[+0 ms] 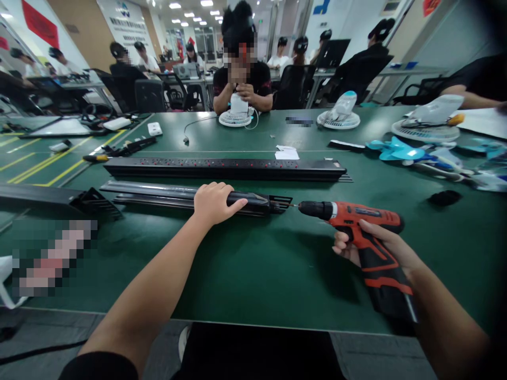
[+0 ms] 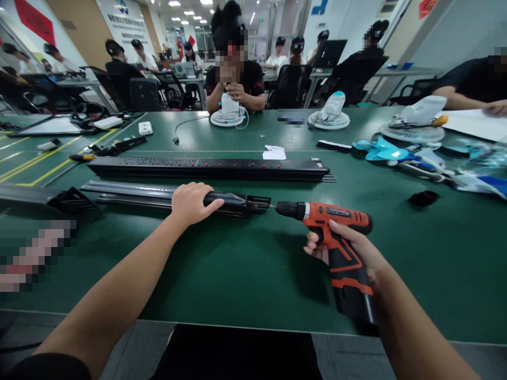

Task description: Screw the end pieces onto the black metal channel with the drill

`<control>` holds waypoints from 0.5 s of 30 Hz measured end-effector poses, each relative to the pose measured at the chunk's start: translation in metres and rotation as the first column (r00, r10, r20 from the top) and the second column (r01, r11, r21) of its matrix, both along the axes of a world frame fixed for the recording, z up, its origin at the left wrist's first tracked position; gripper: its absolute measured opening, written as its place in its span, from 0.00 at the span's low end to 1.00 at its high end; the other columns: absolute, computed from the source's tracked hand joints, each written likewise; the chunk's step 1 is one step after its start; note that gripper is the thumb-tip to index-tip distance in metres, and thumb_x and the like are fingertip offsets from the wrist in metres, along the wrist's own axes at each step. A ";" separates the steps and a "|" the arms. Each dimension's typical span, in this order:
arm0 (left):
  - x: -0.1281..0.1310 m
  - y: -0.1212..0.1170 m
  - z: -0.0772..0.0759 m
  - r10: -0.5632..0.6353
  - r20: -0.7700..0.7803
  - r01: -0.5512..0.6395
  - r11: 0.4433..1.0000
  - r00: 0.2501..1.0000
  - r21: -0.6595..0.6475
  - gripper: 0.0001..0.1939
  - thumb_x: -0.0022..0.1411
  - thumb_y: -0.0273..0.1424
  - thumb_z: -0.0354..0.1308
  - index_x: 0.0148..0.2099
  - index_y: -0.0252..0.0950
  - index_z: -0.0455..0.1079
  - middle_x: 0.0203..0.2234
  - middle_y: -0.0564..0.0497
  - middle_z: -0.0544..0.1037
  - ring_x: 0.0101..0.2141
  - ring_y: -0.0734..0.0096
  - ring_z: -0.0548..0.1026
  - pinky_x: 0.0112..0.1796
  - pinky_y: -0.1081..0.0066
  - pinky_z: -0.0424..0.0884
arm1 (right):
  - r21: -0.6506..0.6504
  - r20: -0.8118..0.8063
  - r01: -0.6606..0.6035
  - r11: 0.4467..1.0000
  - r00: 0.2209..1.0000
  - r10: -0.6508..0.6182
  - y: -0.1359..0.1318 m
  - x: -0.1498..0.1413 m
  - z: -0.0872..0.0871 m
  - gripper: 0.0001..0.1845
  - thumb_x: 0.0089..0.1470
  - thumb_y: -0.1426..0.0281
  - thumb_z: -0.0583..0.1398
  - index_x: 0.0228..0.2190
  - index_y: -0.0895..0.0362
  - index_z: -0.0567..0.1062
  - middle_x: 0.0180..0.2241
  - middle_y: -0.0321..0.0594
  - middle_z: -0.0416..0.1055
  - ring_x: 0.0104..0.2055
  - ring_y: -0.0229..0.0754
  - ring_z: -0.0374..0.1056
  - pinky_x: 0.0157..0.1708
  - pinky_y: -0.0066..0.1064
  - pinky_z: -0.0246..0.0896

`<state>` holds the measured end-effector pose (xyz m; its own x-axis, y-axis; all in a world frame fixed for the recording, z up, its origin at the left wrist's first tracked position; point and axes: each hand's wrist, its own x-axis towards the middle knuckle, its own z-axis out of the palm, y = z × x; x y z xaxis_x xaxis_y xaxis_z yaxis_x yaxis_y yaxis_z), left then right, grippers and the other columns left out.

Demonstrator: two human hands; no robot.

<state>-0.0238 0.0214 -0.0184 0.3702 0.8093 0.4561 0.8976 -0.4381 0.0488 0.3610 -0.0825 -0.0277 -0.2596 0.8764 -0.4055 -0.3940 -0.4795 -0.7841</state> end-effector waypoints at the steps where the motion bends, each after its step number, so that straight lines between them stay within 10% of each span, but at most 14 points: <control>1: -0.001 0.001 0.000 0.006 0.006 -0.006 1.000 1.000 -0.003 0.29 0.67 0.59 0.49 0.41 0.40 0.77 0.35 0.47 0.82 0.38 0.56 0.77 0.39 0.58 0.68 | -0.005 -0.007 -0.003 1.000 1.000 0.003 0.001 -0.001 -0.003 0.17 0.47 0.56 0.54 0.38 0.49 0.68 0.27 0.35 0.69 0.31 0.42 0.67 0.41 0.37 0.68; 15: -0.001 0.002 0.004 0.020 -0.006 -0.020 0.998 1.000 -0.053 0.28 0.66 0.59 0.50 0.40 0.40 0.75 0.34 0.48 0.81 0.37 0.57 0.76 0.39 0.60 0.66 | 0.012 -0.031 -0.028 1.000 0.999 0.028 0.008 0.003 -0.012 0.18 0.46 0.57 0.55 0.38 0.52 0.69 0.26 0.35 0.67 0.30 0.41 0.65 0.38 0.35 0.68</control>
<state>-0.0253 0.0233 -0.0140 0.3560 0.8397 0.4101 0.9065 -0.4169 0.0667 0.3636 -0.0745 -0.0399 -0.2965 0.8732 -0.3867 -0.4047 -0.4816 -0.7773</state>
